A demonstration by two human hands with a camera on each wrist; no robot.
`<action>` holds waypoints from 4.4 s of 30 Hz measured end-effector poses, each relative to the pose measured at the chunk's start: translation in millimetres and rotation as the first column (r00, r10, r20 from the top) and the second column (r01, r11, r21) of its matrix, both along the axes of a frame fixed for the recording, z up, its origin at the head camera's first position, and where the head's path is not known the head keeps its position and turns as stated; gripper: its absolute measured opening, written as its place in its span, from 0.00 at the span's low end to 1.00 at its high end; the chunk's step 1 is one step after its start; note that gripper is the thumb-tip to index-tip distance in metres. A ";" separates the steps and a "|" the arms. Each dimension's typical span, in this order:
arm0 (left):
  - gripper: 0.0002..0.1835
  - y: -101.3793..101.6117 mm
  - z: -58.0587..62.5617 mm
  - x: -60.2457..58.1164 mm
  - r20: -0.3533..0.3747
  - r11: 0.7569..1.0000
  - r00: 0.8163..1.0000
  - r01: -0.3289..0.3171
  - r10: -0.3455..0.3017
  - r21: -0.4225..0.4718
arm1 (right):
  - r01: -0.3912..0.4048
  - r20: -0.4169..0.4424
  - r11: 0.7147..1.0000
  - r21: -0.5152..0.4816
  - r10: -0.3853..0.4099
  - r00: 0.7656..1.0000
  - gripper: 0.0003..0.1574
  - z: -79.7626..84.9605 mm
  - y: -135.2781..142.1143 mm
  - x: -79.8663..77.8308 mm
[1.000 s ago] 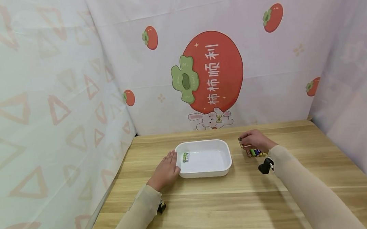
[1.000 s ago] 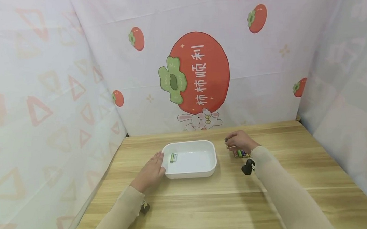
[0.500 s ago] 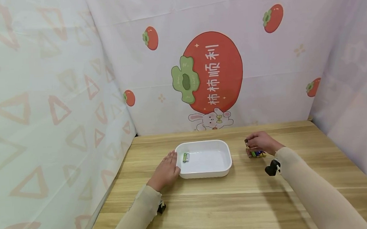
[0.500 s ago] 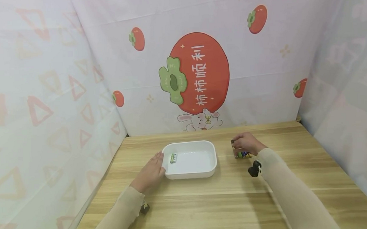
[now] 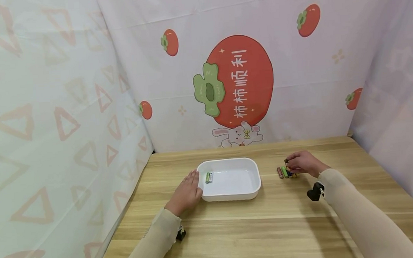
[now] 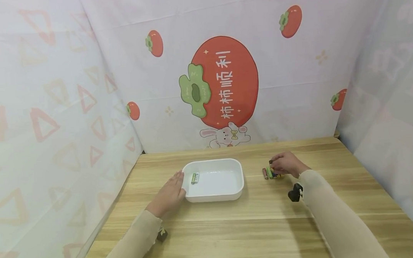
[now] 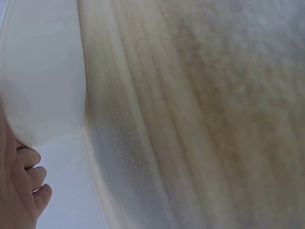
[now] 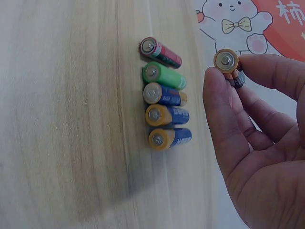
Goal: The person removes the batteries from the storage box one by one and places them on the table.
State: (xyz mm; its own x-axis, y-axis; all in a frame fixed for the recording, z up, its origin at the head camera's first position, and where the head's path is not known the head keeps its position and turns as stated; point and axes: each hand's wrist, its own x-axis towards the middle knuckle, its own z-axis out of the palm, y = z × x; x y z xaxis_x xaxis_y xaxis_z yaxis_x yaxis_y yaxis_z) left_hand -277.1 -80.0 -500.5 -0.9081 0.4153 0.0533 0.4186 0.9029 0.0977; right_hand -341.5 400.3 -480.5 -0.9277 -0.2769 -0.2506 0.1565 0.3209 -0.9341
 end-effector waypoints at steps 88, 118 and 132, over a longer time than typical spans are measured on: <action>0.34 -13.5 -6.2 -4.1 -0.031 0.998 0.998 0.052 -0.051 0.025 | 0.132 0.013 0.967 0.219 -0.138 0.990 0.24 -24.6 21.1 16.5; 0.34 -13.5 -5.4 -3.1 -0.035 0.998 0.998 0.053 -0.051 0.039 | 0.102 -0.043 0.976 0.192 -0.096 0.994 0.30 -2.3 4.9 18.5; 0.33 -14.7 -4.7 -4.6 -0.054 0.997 0.996 0.068 -0.066 0.045 | 0.052 -0.073 0.988 0.148 -0.042 0.996 0.29 16.7 -29.2 8.2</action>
